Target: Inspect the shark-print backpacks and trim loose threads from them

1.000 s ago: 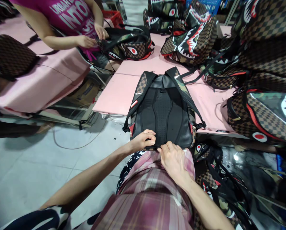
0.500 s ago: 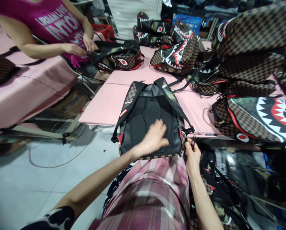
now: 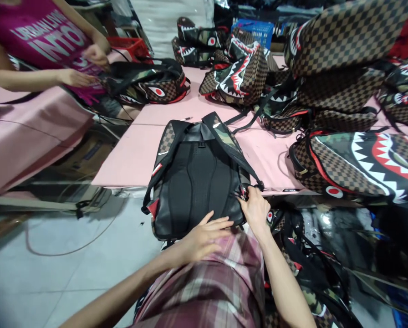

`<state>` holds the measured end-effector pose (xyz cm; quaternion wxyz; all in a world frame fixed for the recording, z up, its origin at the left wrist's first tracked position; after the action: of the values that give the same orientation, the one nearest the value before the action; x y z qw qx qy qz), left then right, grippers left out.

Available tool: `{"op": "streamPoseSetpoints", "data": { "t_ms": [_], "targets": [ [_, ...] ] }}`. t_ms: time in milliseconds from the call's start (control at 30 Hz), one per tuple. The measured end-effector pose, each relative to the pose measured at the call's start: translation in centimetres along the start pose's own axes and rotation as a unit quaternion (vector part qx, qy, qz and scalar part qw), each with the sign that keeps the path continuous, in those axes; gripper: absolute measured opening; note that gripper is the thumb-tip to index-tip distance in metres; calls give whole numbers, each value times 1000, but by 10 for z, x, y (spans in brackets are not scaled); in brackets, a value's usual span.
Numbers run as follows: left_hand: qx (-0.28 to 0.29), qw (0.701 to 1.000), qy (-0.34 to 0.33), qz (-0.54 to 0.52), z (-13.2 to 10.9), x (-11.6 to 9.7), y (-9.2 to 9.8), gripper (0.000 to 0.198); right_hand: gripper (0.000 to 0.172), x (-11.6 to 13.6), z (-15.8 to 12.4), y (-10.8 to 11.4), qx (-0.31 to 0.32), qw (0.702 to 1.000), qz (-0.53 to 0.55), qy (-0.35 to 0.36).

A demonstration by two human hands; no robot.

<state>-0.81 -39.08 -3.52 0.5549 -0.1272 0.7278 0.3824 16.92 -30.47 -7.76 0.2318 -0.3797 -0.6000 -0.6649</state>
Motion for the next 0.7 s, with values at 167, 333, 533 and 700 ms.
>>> {"op": "streamPoseSetpoints", "data": {
  "t_ms": [167, 333, 533, 700],
  "targets": [
    [-173, 968, 47, -177, -42, 13, 8, 24, 37, -17, 19, -30, 6, 952, 268, -150],
    [-540, 720, 165, -403, -104, 64, 48, 28, 41, -33, 17, -40, 57, 916, 350, -185],
    [-575, 546, 169, -586, -70, 84, 85, 10, 41, -40, 13, -41, 86, 895, 389, -199],
    [-501, 649, 164, -549, -77, 57, 59, 27, 35, -46, 2, -26, 77, 903, 382, -180]
  ]
}}
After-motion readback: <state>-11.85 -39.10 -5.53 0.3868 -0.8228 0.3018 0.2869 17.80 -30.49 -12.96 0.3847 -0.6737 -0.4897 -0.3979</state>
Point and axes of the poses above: each hand's wrist, its own z-axis towards the middle knuckle, its own y-axis out of the back of the hand, x = y × z, the point moved 3 cm from there along z, towards the middle knuckle, and after that the axes turned 14 degrees about -z, right-handed, at the moved point
